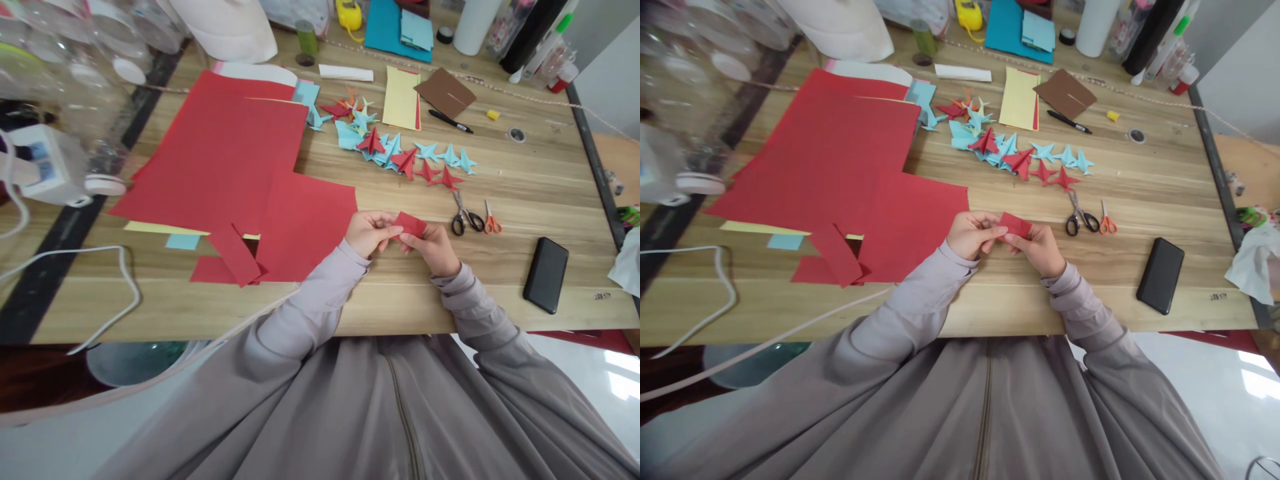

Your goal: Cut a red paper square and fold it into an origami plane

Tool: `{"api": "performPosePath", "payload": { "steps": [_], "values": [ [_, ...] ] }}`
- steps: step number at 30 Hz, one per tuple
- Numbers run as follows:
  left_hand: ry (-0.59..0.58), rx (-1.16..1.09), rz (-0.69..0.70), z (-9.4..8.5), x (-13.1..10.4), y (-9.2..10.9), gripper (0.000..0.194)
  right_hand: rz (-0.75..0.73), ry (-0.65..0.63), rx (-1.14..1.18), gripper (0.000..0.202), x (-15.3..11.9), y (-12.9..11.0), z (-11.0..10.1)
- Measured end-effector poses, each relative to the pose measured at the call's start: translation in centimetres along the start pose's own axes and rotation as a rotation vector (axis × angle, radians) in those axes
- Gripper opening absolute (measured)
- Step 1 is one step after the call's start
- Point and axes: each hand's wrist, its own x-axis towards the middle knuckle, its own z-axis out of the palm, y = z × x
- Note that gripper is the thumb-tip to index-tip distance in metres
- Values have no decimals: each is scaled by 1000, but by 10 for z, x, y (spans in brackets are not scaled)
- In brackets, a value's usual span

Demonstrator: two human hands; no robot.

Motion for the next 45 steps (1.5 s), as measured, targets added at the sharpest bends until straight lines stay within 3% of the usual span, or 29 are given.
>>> {"api": "performPosePath", "payload": {
  "steps": [4,11,23,37,45],
  "values": [
    [12,-71,-40,-1,1,0,38,10,-11,39,35,-2,-3,2],
    [110,-23,57,-1,3,-2,34,-9,63,-14,43,-3,-6,3],
    [38,132,145,2,-1,0,28,34,-91,-94,40,-5,-7,1],
    [131,268,235,3,-3,0,22,-7,-157,-162,45,-6,-6,3],
    [119,249,260,2,-3,0,34,-14,-176,-109,36,-5,-7,1]
  ]
}}
